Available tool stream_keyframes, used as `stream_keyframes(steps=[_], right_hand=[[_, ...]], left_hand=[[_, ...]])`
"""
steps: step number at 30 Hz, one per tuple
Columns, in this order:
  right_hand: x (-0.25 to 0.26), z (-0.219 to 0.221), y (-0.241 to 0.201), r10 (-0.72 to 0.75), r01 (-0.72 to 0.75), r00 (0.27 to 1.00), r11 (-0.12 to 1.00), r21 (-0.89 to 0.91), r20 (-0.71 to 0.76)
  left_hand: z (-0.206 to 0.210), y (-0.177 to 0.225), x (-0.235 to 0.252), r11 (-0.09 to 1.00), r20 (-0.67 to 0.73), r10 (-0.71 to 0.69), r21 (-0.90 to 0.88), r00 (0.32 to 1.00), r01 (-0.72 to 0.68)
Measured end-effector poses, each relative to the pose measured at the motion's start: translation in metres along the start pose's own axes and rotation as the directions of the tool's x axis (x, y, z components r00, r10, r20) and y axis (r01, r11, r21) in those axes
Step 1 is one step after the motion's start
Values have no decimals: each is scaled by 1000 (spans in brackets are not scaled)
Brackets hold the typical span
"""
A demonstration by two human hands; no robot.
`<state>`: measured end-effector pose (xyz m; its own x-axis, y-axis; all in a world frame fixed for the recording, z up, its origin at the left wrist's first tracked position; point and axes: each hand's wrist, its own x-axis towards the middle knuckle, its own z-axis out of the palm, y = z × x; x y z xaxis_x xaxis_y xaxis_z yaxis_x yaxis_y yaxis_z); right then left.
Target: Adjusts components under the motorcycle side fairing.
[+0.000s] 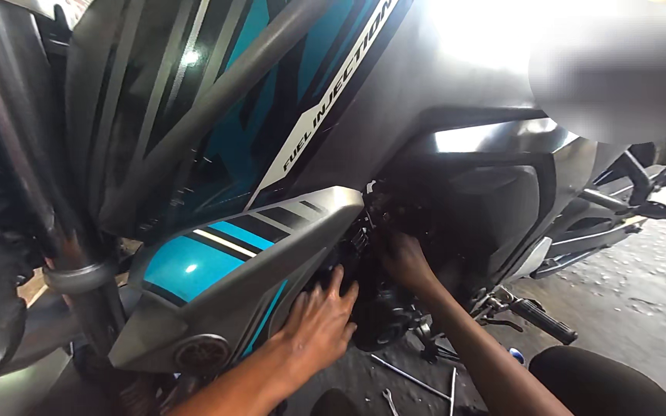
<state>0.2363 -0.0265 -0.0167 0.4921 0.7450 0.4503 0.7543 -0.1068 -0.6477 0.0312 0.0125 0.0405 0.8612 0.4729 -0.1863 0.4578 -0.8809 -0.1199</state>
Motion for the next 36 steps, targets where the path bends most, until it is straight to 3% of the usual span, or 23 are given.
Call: stream_keyframes(steps=[6, 12, 23, 31, 36], right_hand=[[14, -6, 1, 64, -62, 995, 998, -22, 75], [14, -6, 9, 21, -30, 996, 994, 106, 87], [20, -18, -3, 51, -22, 990, 976, -219, 132], [36, -81, -103, 205, -112, 948, 931, -346, 244], [19, -59, -85, 217, -207, 975, 964, -165, 47]], left_hand=[[0, -1, 0, 1000, 3, 10, -6, 1000, -10], [1, -2, -1, 1000, 1, 10, -1, 1000, -10], [4, -2, 2, 1000, -1, 18, -1, 1000, -18], [4, -3, 0, 999, 17, 25, -29, 1000, -25], [7, -6, -1, 999, -18, 32, -30, 999, -33]])
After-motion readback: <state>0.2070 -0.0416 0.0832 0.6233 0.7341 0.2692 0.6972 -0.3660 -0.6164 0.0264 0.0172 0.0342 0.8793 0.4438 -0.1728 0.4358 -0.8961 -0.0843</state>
